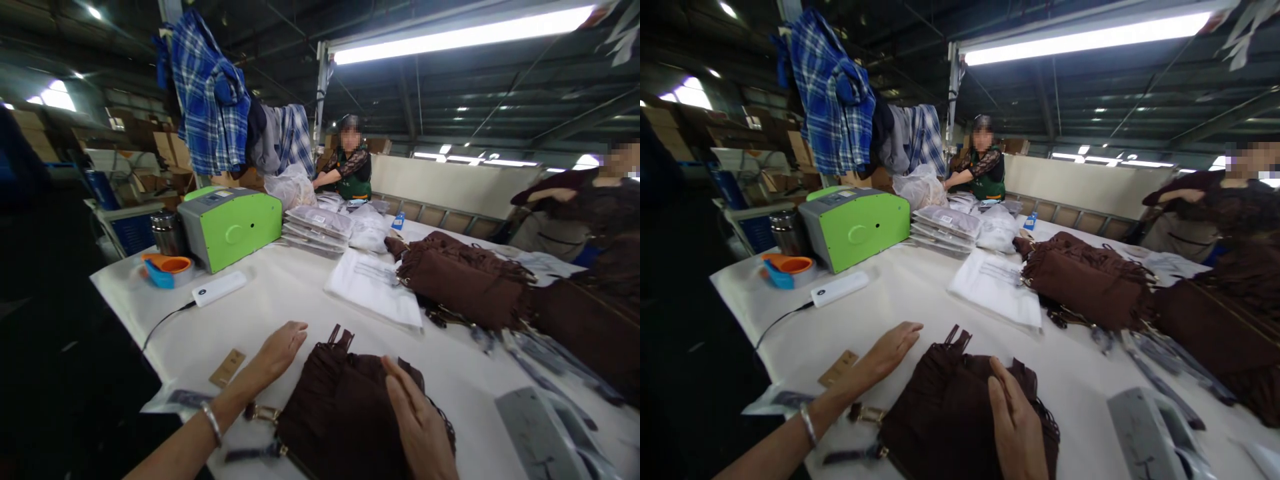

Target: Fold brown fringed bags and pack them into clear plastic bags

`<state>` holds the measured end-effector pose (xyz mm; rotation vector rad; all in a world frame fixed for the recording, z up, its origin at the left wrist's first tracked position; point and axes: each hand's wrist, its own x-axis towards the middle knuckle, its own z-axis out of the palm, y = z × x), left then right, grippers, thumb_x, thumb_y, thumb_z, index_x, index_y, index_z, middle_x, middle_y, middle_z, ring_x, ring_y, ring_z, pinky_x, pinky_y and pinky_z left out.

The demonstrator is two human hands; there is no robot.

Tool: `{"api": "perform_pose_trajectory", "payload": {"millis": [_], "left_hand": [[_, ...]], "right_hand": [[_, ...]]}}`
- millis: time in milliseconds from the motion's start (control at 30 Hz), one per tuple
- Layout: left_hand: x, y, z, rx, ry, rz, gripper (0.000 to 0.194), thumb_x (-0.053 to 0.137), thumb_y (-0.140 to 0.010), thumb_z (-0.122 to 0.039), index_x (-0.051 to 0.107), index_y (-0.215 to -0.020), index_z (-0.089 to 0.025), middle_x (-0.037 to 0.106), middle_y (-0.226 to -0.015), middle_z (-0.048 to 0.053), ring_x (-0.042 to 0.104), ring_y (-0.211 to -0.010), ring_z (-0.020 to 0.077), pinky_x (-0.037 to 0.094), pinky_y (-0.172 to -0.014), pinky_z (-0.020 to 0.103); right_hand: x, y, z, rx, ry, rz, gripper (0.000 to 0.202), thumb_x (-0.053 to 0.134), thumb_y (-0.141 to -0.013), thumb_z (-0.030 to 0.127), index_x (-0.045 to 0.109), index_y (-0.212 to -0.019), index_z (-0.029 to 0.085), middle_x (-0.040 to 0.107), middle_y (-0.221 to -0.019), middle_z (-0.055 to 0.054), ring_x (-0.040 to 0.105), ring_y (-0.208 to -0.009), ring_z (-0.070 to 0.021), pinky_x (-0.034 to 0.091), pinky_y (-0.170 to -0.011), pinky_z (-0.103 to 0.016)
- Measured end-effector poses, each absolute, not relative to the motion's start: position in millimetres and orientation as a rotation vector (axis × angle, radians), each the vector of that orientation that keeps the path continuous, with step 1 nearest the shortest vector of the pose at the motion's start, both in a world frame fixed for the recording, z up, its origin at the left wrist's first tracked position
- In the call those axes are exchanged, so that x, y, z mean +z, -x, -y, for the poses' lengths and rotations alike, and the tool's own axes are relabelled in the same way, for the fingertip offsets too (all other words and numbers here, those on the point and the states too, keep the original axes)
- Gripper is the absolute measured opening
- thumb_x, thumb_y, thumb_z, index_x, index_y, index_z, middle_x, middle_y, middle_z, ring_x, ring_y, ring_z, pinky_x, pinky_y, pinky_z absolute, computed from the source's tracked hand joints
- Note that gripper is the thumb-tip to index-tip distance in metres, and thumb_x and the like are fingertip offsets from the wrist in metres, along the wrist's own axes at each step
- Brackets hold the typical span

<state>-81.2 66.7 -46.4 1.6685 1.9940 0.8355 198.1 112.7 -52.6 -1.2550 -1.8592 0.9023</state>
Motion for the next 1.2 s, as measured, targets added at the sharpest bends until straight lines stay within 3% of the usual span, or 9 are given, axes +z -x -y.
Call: {"api": "perform_pose_trajectory", "payload": {"millis": [100,200,400,533,667,800,1000,1133,1200], "left_hand": [[-70.4,73.0,-47.0,0.683,-1.732,-2.003,0.050,0.041,-0.093,-0.040,0.045,-0.135,-0.013,0.043,-0.146,0.016,0.035,-0.137,0.0285,0.022,-0.117,0.050],[-87.2,51.8,-36.0,0.508,-1.855,-1.986,0.063,0.042,-0.095,-0.045,0.028,-0.147,-0.013,0.025,-0.155,0.015,0.019,-0.144,0.0282,0.011,-0.119,0.053],[-97.1,26.7,-32.5,0.588,-1.892,-1.940,0.078,0.049,-0.091,-0.028,0.002,-0.153,-0.017,0.010,-0.158,0.014,0.013,-0.146,0.0272,0.021,-0.119,0.051],[-89.0,22.8,-28.9,0.470,-1.998,-1.882,0.076,0.047,-0.095,-0.044,0.006,-0.154,-0.018,0.009,-0.158,0.014,0.008,-0.146,0.0297,0.016,-0.119,0.055],[-79.6,16.8,-25.9,0.336,-2.111,-1.805,0.088,0.042,-0.089,-0.069,0.014,-0.153,-0.015,0.011,-0.158,0.015,0.005,-0.146,0.0304,0.007,-0.119,0.054],[-67.4,19.7,-23.5,0.358,-2.099,-1.694,0.092,0.034,-0.088,-0.074,0.011,-0.153,-0.012,0.008,-0.158,0.015,0.005,-0.146,0.0286,0.008,-0.120,0.049],[-54.8,41.8,-17.1,0.432,-2.041,-1.764,0.082,0.028,-0.094,-0.067,0.005,-0.153,-0.016,0.004,-0.159,0.012,0.004,-0.147,0.0278,0.012,-0.119,0.049],[-60.8,35.9,-16.3,0.326,-2.124,-1.715,0.083,0.030,-0.092,-0.070,0.011,-0.153,-0.016,0.007,-0.158,0.014,0.005,-0.146,0.0286,0.009,-0.119,0.051],[-64.8,26.9,-16.9,0.314,-2.177,-1.674,0.088,0.032,-0.090,-0.072,0.011,-0.153,-0.015,0.008,-0.158,0.015,0.005,-0.146,0.0286,0.007,-0.119,0.052]], "right_hand": [[-54.3,-188.9,-114.1,0.808,1.200,2.049,0.043,0.044,-0.090,0.052,0.071,-0.109,0.024,0.070,-0.116,-0.005,0.064,-0.110,-0.0266,0.051,-0.097,-0.038],[-56.7,-166.3,-116.0,0.706,1.225,2.258,0.036,0.047,-0.090,0.041,0.068,-0.111,0.022,0.072,-0.106,-0.008,0.068,-0.099,-0.0274,0.053,-0.088,-0.039],[-62.3,-131.9,-127.6,0.610,1.333,2.361,0.033,0.051,-0.089,0.034,0.060,-0.118,0.021,0.074,-0.092,-0.008,0.070,-0.086,-0.0255,0.051,-0.072,-0.034],[-65.1,-125.1,-130.2,0.656,1.392,2.321,0.038,0.055,-0.083,0.020,0.055,-0.121,0.024,0.073,-0.087,-0.001,0.070,-0.083,-0.0206,0.048,-0.068,-0.027],[-68.4,-123.5,-130.3,0.585,1.409,2.354,0.037,0.051,-0.082,0.014,0.056,-0.118,0.022,0.072,-0.091,-0.003,0.069,-0.086,-0.0222,0.049,-0.071,-0.029],[-61.4,-131.7,-130.3,0.548,1.374,2.374,0.041,0.045,-0.083,0.012,0.055,-0.122,0.018,0.069,-0.103,-0.008,0.065,-0.098,-0.0228,0.049,-0.083,-0.032],[-51.5,-216.1,-125.6,0.330,1.291,2.176,0.041,0.038,-0.095,0.042,0.055,-0.125,0.020,0.061,-0.127,-0.009,0.057,-0.117,-0.0250,0.043,-0.102,-0.043],[-103.6,-286.4,-118.7,-0.027,1.190,2.296,0.063,0.037,-0.096,0.048,0.026,-0.150,0.017,0.036,-0.151,-0.013,0.033,-0.139,-0.0333,0.031,-0.110,-0.060],[-142.7,-302.9,-116.8,-0.116,1.146,2.453,0.068,0.042,-0.096,0.044,0.013,-0.154,0.022,0.035,-0.152,-0.011,0.035,-0.137,-0.0349,0.038,-0.105,-0.061]]}}
